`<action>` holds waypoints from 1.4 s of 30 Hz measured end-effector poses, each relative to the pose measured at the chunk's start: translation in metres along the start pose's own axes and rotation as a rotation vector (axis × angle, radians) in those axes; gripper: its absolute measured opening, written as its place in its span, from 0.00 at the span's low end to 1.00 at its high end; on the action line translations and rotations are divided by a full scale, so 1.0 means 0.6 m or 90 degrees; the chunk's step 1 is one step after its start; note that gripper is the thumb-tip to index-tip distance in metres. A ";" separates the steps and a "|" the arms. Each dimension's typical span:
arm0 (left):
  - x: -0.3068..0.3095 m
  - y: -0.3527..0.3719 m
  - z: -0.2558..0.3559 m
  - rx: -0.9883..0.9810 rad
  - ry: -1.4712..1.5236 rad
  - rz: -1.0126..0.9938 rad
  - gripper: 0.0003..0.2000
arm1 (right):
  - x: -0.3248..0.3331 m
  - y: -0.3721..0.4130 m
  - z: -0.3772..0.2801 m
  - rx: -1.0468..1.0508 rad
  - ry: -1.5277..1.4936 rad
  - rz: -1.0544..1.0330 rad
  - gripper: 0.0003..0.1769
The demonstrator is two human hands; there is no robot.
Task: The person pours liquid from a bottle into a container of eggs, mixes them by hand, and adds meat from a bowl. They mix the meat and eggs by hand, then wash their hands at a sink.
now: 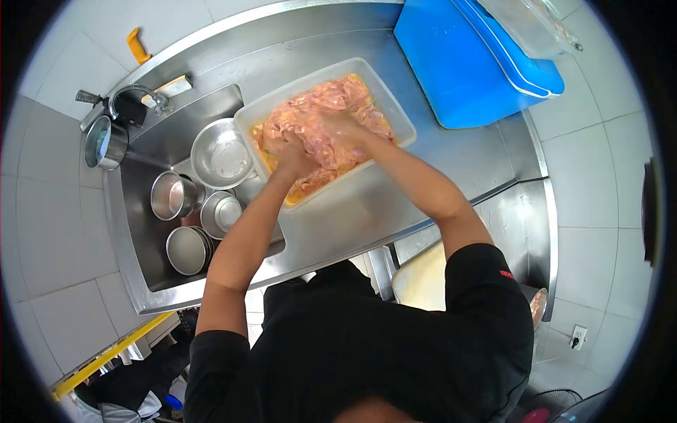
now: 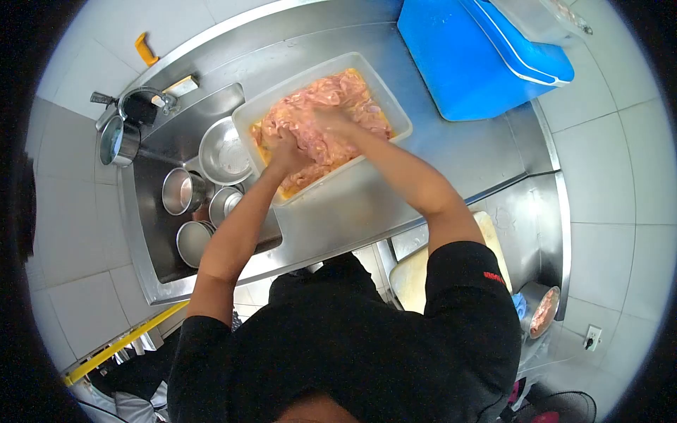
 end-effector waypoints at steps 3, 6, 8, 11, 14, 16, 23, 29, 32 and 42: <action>0.027 -0.021 0.032 -0.069 0.216 0.025 0.36 | -0.003 0.018 -0.041 0.074 -0.317 0.049 0.32; 0.105 -0.026 0.100 -0.145 0.266 -0.012 0.43 | 0.065 -0.078 0.015 0.063 -0.290 -0.102 0.25; 0.120 -0.027 0.120 -0.171 0.271 0.051 0.38 | 0.093 -0.094 0.030 0.152 -0.151 -0.070 0.22; 0.058 -0.057 0.053 -0.326 -0.141 0.251 0.40 | 0.120 -0.085 0.020 0.101 -0.001 0.138 0.22; 0.010 -0.051 0.015 -0.032 -0.135 0.024 0.39 | 0.073 -0.105 0.047 0.196 0.160 0.242 0.24; -0.015 -0.059 0.024 0.020 0.157 0.026 0.35 | 0.050 -0.060 -0.001 0.089 0.161 0.108 0.33; 0.096 -0.040 0.069 0.089 0.510 -0.031 0.15 | 0.032 -0.079 -0.015 0.091 -0.499 -0.095 0.27; 0.176 -0.018 0.114 -0.103 0.130 -0.112 0.19 | 0.097 -0.012 -0.033 0.219 -0.246 -0.014 0.18; 0.159 -0.007 0.108 -0.141 0.139 -0.146 0.24 | 0.122 0.055 -0.054 0.220 -0.058 0.101 0.14; 0.132 -0.028 0.053 -0.179 0.382 -0.065 0.23 | 0.096 0.075 -0.035 0.362 0.292 0.247 0.10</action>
Point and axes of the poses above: each hand's wrist, its own y-axis away from the middle knuckle, its own x-axis out of the back of the hand, z = x × y, the point moved 1 cm from there along -y, towards the middle knuckle, and after that the axes turned 8 degrees about z, right-handed, at the moved point
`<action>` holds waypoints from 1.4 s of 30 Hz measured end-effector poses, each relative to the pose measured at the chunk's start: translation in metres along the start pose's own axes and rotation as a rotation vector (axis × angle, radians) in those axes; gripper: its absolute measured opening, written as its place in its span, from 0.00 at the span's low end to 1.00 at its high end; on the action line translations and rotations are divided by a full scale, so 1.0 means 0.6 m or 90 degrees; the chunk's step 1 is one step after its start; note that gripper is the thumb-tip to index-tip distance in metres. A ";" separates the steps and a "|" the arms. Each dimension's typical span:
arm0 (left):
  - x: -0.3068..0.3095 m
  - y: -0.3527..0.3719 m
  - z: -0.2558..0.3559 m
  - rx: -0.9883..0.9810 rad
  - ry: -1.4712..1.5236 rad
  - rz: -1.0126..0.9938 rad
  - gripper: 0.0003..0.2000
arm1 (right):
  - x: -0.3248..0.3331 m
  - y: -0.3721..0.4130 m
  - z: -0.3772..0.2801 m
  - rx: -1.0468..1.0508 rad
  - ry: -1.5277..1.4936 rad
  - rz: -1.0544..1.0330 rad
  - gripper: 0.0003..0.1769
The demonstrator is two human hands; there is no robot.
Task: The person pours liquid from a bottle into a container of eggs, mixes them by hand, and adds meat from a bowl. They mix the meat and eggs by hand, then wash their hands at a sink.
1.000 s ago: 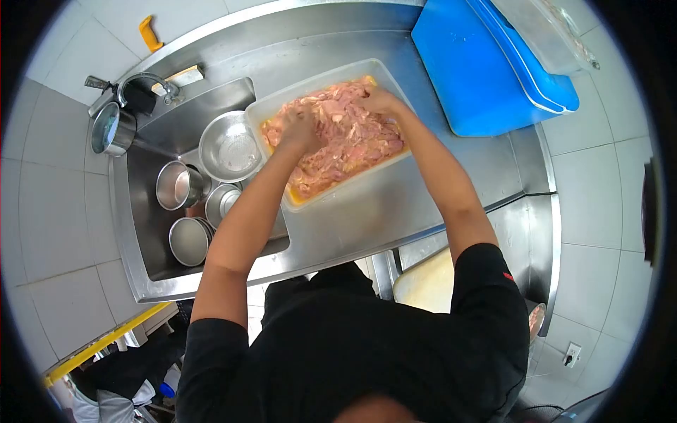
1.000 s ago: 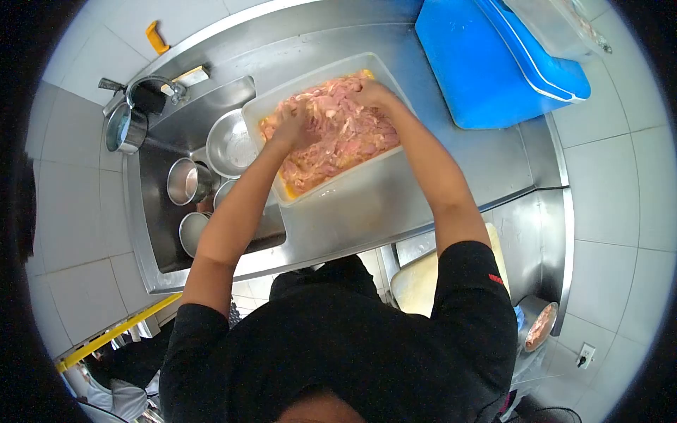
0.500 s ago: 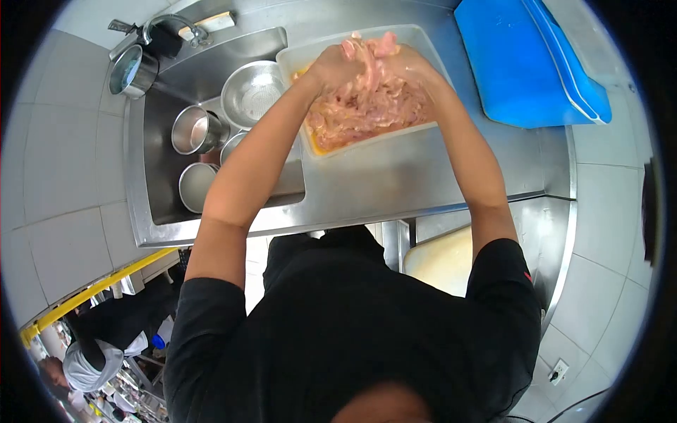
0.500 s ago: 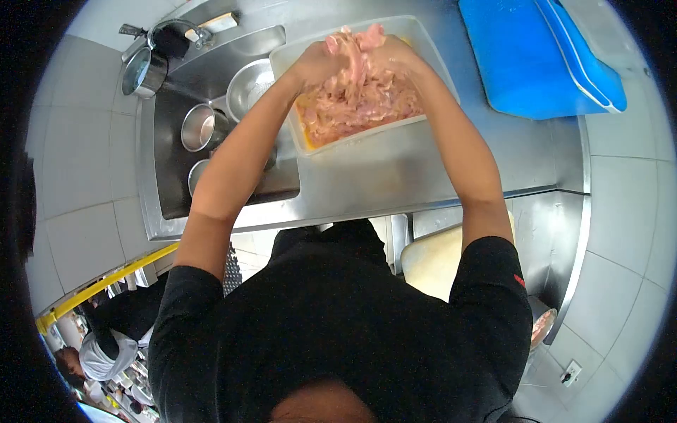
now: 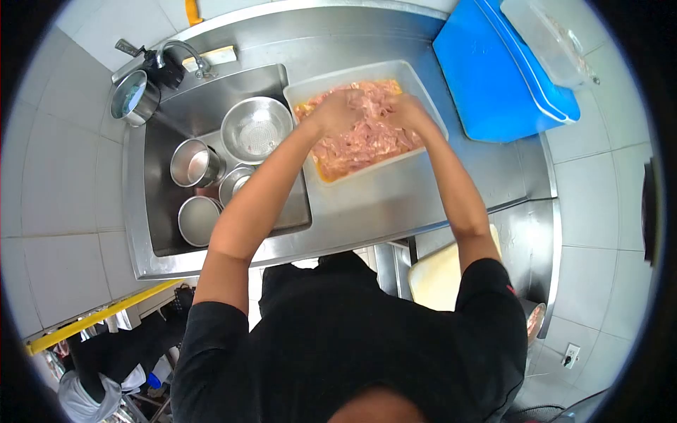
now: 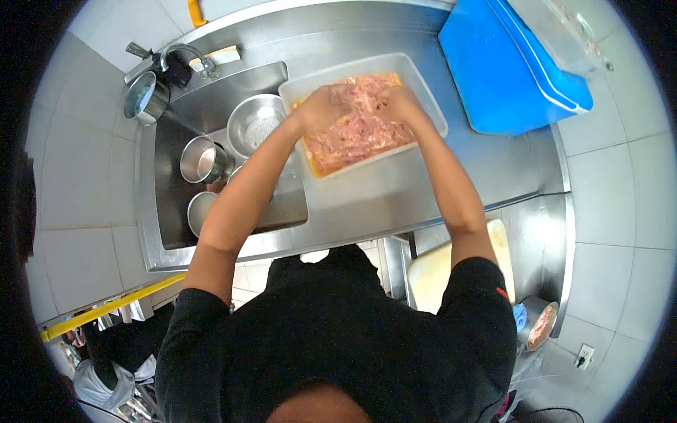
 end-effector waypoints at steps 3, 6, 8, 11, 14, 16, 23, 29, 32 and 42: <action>0.037 0.058 0.035 -0.034 -0.058 0.046 0.15 | 0.059 0.009 -0.047 -0.148 -0.138 0.120 0.13; 0.099 0.099 -0.018 0.007 0.126 0.162 0.10 | -0.024 0.021 -0.003 -0.005 0.044 0.212 0.12; 0.167 0.125 -0.034 -0.107 0.010 0.254 0.09 | 0.006 0.005 -0.064 -0.129 0.016 0.121 0.10; 0.280 0.168 -0.138 0.064 0.272 0.298 0.09 | 0.032 -0.017 -0.184 -0.306 -0.301 0.229 0.08; 0.389 0.151 -0.261 0.184 0.382 0.298 0.07 | 0.014 -0.045 -0.339 -0.186 -0.472 0.334 0.07; 0.431 0.125 -0.294 0.267 0.513 0.340 0.08 | -0.016 -0.060 -0.428 -0.210 -0.495 0.234 0.07; 0.518 -0.070 -0.354 0.296 0.901 0.330 0.09 | -0.239 -0.148 -0.532 -0.274 -0.686 0.004 0.14; 0.532 0.011 -0.323 0.254 0.661 0.256 0.10 | -0.280 -0.273 -0.591 -0.390 -1.071 0.036 0.11; 0.532 0.072 -0.351 0.235 0.795 0.218 0.12 | -0.380 -0.384 -0.605 -0.392 -1.410 -0.075 0.08; 0.517 0.157 -0.350 0.268 0.845 0.222 0.19 | -0.531 -0.440 -0.628 -0.365 -1.357 -0.259 0.12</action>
Point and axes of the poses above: each hand's wrist, its own y-axis away from the middle knuckle, its own x-axis out of the back of the hand, z = x × y, the point moved 1 cm from there along -y, towards the middle knuckle, and after that the axes turned 8 degrees about z, right-handed, at the moved point
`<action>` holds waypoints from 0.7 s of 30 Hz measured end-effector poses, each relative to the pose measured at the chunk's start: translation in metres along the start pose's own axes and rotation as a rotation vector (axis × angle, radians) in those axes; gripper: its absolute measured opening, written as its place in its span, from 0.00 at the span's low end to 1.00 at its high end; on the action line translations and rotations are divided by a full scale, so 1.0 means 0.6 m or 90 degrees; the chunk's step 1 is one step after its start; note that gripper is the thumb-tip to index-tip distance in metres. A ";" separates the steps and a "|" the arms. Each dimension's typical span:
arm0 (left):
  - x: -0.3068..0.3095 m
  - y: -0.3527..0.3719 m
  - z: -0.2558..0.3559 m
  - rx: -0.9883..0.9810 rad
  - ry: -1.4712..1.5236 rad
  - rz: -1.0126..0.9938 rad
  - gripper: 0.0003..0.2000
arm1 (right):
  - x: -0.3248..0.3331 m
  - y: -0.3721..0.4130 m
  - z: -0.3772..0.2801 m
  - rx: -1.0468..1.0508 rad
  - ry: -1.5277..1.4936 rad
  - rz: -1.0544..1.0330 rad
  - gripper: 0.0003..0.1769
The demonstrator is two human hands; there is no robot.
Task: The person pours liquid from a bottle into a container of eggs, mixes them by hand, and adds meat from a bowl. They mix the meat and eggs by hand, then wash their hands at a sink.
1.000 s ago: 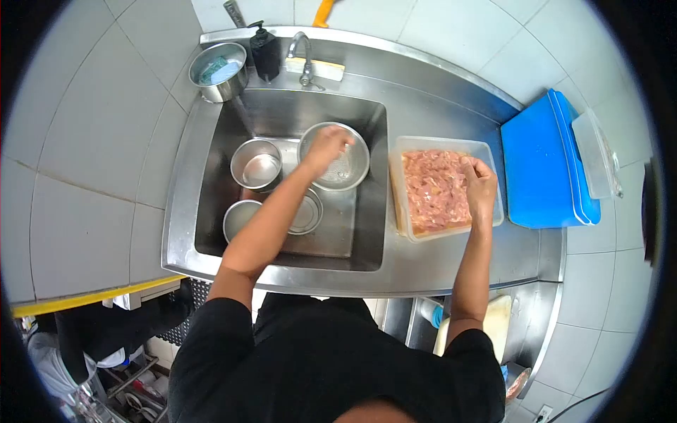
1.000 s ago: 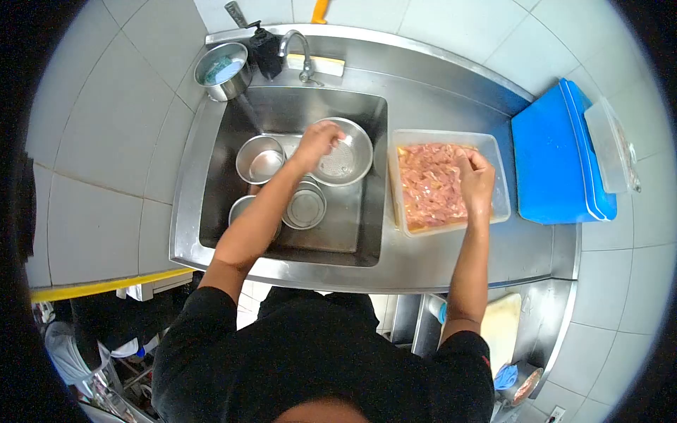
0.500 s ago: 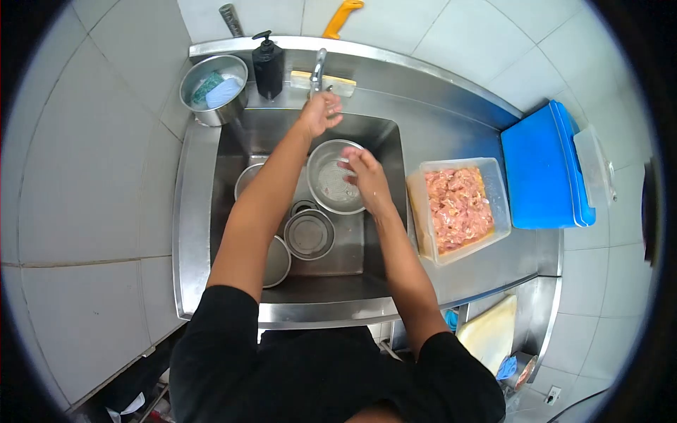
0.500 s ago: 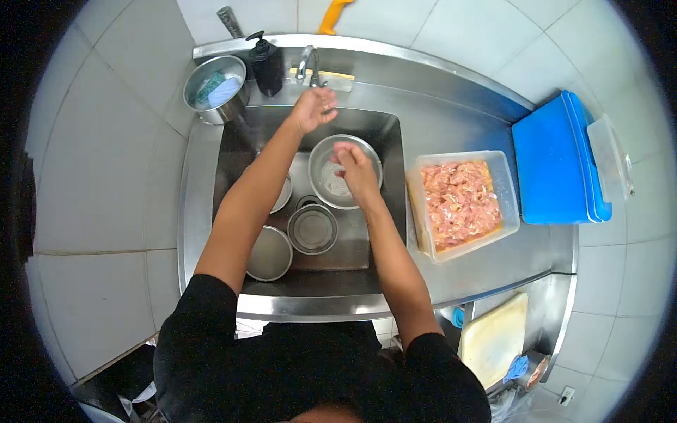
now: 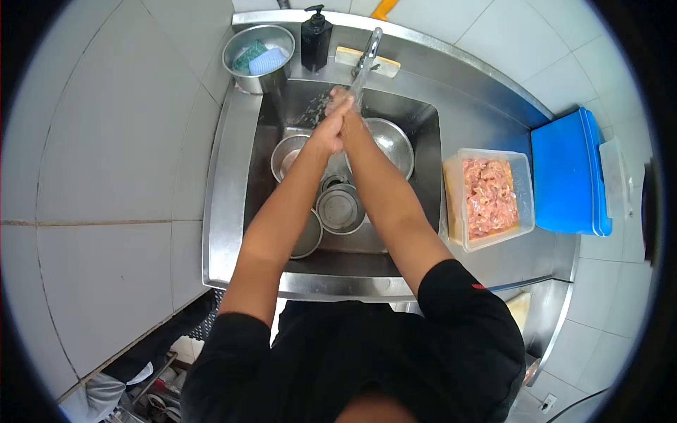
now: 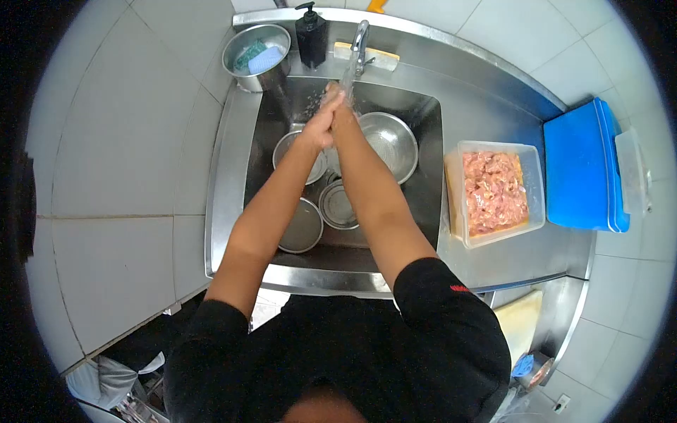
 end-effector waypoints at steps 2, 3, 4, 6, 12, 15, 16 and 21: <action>0.013 -0.027 0.001 0.010 0.030 0.006 0.18 | -0.027 0.011 0.013 0.047 0.025 0.192 0.13; 0.019 -0.048 0.000 0.020 0.054 0.013 0.17 | -0.037 0.017 0.013 0.074 0.037 0.288 0.14; 0.041 -0.093 -0.015 0.020 0.056 0.008 0.17 | -0.040 0.022 0.009 0.102 0.048 0.383 0.15; 0.103 -0.202 -0.064 0.015 0.044 0.111 0.13 | 0.025 0.002 0.009 0.106 0.214 0.277 0.15; 0.060 -0.198 -0.073 0.035 -0.281 0.399 0.13 | 0.028 0.103 0.012 0.111 0.065 0.201 0.16; 0.020 -0.147 -0.062 -0.030 -0.431 0.314 0.12 | 0.006 0.150 -0.001 0.110 0.020 0.216 0.15; 0.008 -0.135 -0.050 -0.074 -0.504 0.270 0.13 | 0.003 0.152 -0.013 0.132 0.018 0.201 0.14; -0.026 -0.116 0.010 -0.174 -0.522 0.341 0.15 | -0.053 0.128 -0.075 0.187 -0.134 0.152 0.10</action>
Point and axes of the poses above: each hand's wrist, its own y-axis away from the middle knuckle, its own x-axis out of the back of the hand, z = x × y, the point moved 1 cm from there along -y, towards the middle knuckle, and after that the axes turned 8 degrees about z, right-handed, at the moved point
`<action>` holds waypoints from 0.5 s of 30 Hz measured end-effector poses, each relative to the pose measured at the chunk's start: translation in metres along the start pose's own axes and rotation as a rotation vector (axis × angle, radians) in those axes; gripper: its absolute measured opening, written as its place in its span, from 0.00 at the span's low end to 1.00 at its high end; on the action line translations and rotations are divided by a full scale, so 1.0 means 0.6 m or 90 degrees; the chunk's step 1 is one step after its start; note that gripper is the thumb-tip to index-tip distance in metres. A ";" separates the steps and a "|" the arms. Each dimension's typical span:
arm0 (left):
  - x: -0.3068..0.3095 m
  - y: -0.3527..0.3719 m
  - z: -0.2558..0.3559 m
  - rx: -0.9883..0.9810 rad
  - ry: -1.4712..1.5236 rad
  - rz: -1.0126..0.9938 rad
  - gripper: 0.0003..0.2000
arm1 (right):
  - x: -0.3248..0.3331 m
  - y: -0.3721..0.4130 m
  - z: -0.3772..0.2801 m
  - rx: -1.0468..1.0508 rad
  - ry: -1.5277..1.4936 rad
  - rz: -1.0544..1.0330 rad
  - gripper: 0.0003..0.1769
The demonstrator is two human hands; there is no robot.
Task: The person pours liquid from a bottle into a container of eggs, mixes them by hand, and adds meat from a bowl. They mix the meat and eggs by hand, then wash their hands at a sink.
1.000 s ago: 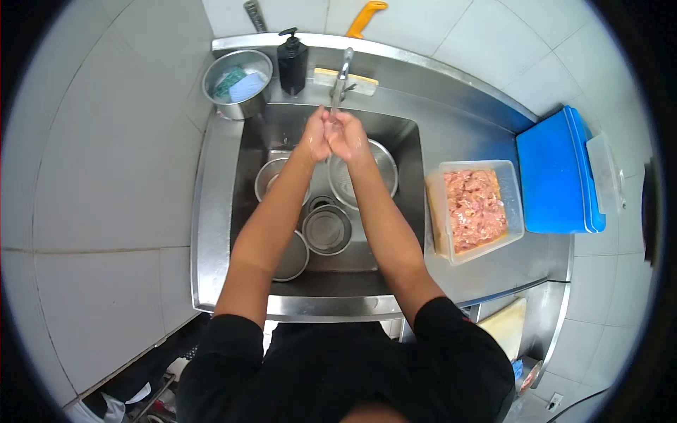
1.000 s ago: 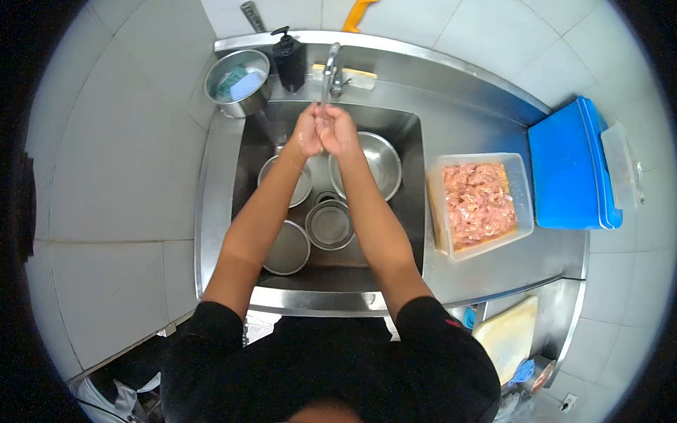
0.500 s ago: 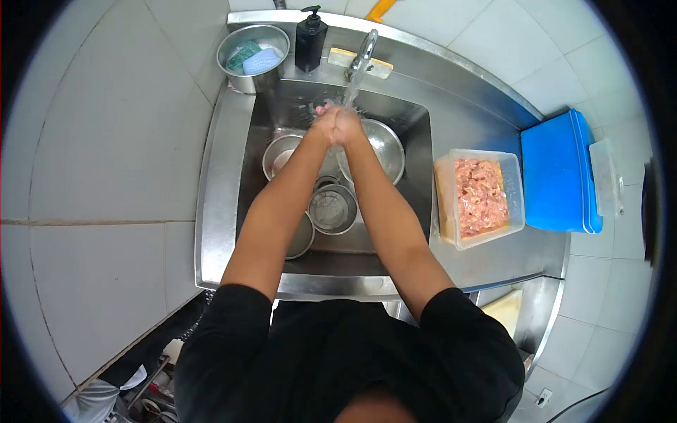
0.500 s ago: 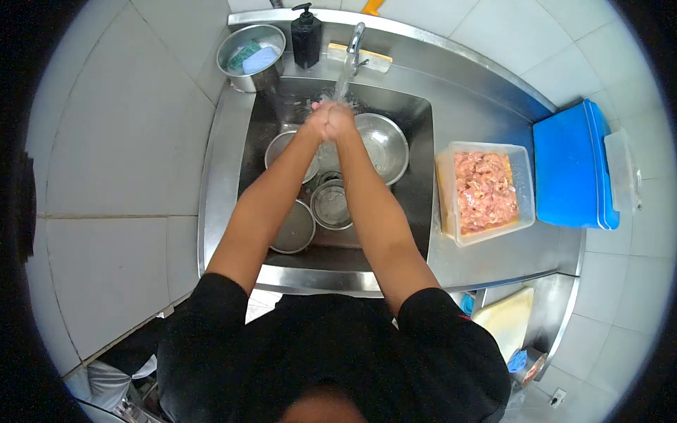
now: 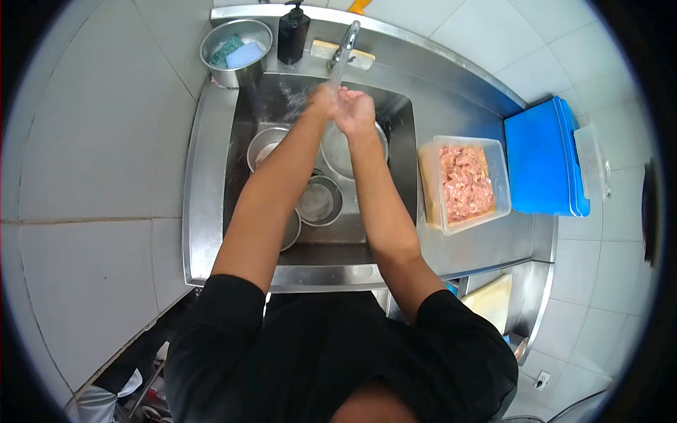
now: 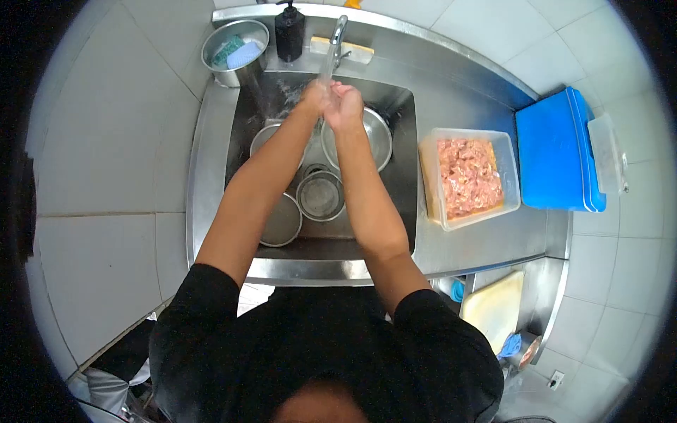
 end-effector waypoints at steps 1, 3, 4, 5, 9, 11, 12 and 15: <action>0.000 -0.035 -0.005 -0.043 0.079 -0.035 0.15 | -0.020 -0.015 -0.001 -0.029 -0.063 -0.007 0.10; -0.007 -0.103 -0.032 -0.052 0.421 -0.207 0.15 | -0.053 -0.020 0.004 -0.059 -0.132 -0.024 0.10; 0.022 -0.056 0.000 0.210 0.652 -0.264 0.15 | -0.069 -0.012 0.005 0.095 0.271 -0.009 0.12; 0.047 0.008 0.041 0.237 0.697 -0.368 0.20 | -0.087 -0.003 0.007 0.254 0.670 0.011 0.14; 0.061 0.066 0.040 0.256 0.689 -0.347 0.20 | -0.054 -0.103 0.061 0.311 0.673 0.148 0.13; 0.055 0.059 0.022 0.235 0.655 -0.333 0.20 | -0.046 -0.100 0.059 0.156 0.275 0.156 0.14; 0.048 0.048 0.014 0.214 0.631 -0.319 0.20 | -0.059 -0.057 0.043 0.199 0.544 0.168 0.14; 0.024 -0.064 -0.042 0.159 0.316 -0.261 0.22 | 0.004 -0.091 0.042 0.372 1.006 0.116 0.15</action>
Point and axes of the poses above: each hand's wrist, its own y-axis away from the middle knuckle, its own x-axis out of the back of the hand, z = x × y, the point moved 1 cm from there along -y, towards the middle knuckle, and after that the axes turned 8 degrees about z, right-handed, at the moved point
